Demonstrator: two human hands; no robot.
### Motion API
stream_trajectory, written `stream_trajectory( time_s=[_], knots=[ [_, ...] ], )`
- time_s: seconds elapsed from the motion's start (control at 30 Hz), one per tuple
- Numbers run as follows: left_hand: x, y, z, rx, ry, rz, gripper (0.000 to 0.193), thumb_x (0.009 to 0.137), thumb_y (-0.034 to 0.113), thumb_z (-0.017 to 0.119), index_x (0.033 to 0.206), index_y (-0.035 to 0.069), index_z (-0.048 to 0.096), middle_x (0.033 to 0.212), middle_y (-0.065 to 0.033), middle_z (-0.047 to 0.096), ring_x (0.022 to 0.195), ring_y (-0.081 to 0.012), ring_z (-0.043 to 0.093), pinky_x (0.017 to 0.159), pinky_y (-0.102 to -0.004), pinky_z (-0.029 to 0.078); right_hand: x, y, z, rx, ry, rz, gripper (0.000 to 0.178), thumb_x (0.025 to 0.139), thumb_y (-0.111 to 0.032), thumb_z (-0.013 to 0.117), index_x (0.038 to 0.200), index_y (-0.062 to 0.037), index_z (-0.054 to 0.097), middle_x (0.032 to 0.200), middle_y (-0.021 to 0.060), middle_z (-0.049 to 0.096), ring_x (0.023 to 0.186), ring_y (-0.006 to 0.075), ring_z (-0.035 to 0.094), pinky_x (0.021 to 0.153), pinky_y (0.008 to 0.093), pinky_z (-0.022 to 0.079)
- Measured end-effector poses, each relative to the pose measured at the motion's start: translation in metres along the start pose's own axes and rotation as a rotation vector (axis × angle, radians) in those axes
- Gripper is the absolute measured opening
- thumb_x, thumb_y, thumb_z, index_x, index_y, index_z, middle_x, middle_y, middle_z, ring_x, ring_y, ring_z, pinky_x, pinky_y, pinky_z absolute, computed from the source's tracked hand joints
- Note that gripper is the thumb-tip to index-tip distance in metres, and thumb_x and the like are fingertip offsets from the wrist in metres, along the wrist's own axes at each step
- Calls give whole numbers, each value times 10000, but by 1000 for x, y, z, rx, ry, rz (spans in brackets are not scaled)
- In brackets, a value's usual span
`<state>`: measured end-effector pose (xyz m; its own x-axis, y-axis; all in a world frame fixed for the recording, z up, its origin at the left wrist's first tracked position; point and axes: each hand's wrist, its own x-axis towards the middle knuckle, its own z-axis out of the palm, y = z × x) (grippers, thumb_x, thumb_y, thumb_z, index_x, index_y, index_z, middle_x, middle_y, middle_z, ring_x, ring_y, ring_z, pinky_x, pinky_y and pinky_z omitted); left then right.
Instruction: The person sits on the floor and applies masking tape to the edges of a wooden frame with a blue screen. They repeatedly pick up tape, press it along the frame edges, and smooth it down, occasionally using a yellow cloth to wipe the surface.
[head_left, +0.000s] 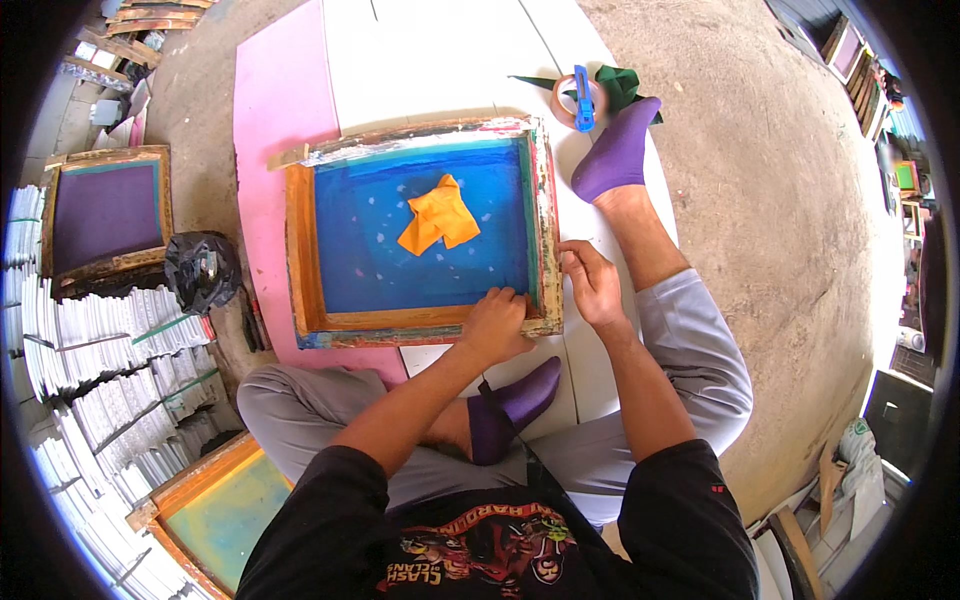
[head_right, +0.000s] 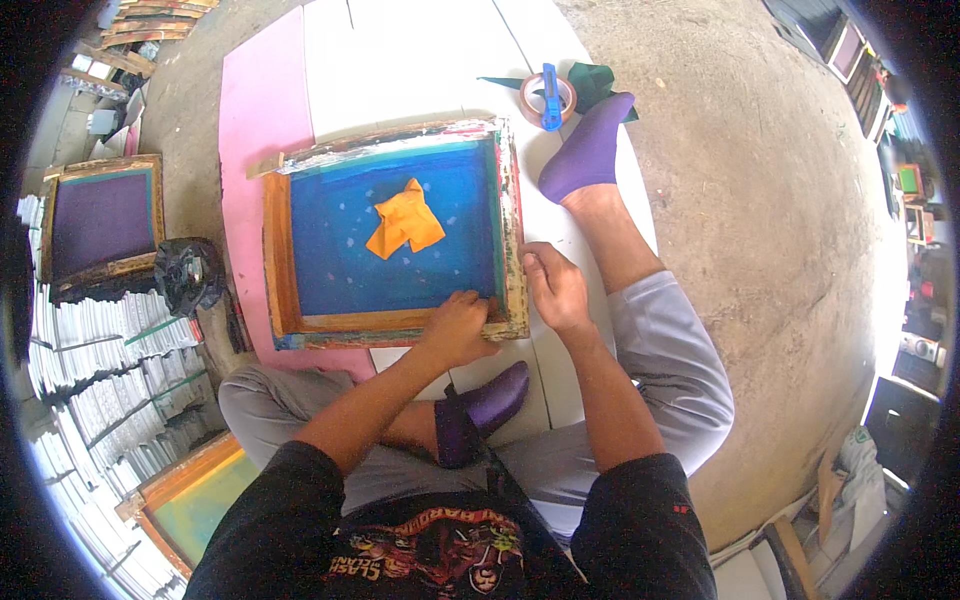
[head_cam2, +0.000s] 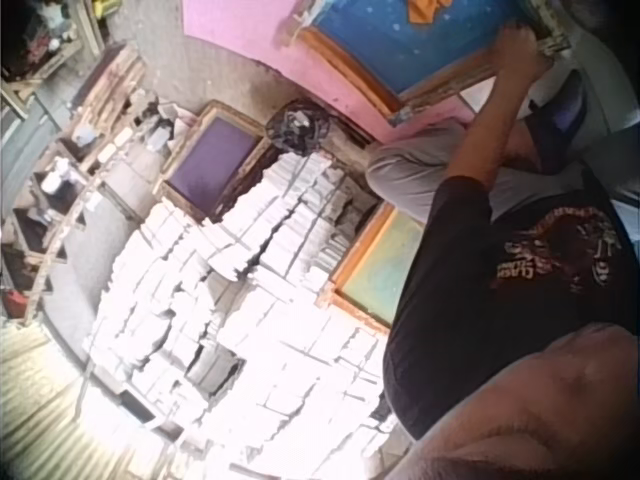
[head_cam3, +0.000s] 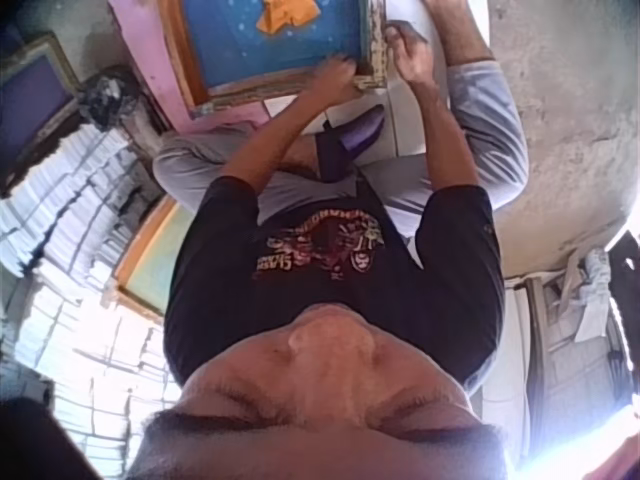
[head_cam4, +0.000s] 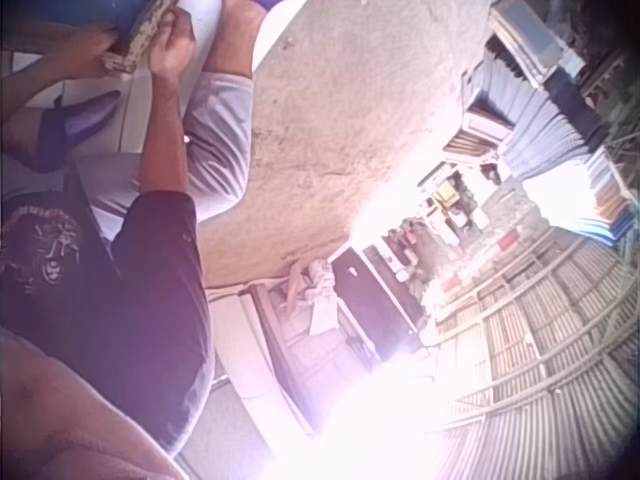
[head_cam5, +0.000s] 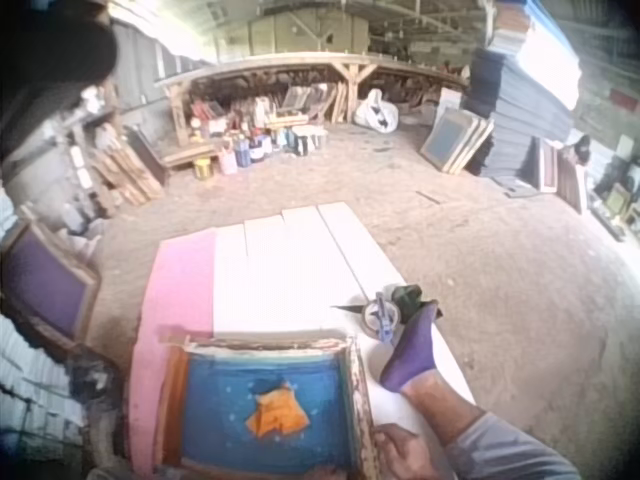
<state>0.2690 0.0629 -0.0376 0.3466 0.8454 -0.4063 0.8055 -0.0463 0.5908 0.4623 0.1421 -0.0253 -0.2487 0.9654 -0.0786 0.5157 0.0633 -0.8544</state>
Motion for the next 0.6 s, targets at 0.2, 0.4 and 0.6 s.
stream_trajectory(
  time_s=[0.2,0.4,0.6],
  knots=[
    [-3,8,-2,-49,28,-46,612,703,363,896,1179,29,707,1159,-207,644,1181,-393,594,1049,-483,495,1,-4,-2,-72,-26,26,182,992,-177,607,1088,-65,712,913,162,740,797,327,720,746,418,552],
    [-9,-2,5,-106,84,-33,571,710,351,888,1157,36,725,1142,-191,644,1156,-380,596,1036,-478,492,0,-38,-16,-437,-379,-300,118,875,-183,672,950,-131,746,864,102,732,782,296,722,734,445,570],
    [-16,-5,9,-131,128,-29,569,723,352,876,1158,19,725,1140,-192,647,1164,-374,592,1043,-471,484,-4,-47,-8,-838,-648,-437,118,874,-243,682,927,-207,782,820,52,722,825,268,735,718,439,585]
  ],
)
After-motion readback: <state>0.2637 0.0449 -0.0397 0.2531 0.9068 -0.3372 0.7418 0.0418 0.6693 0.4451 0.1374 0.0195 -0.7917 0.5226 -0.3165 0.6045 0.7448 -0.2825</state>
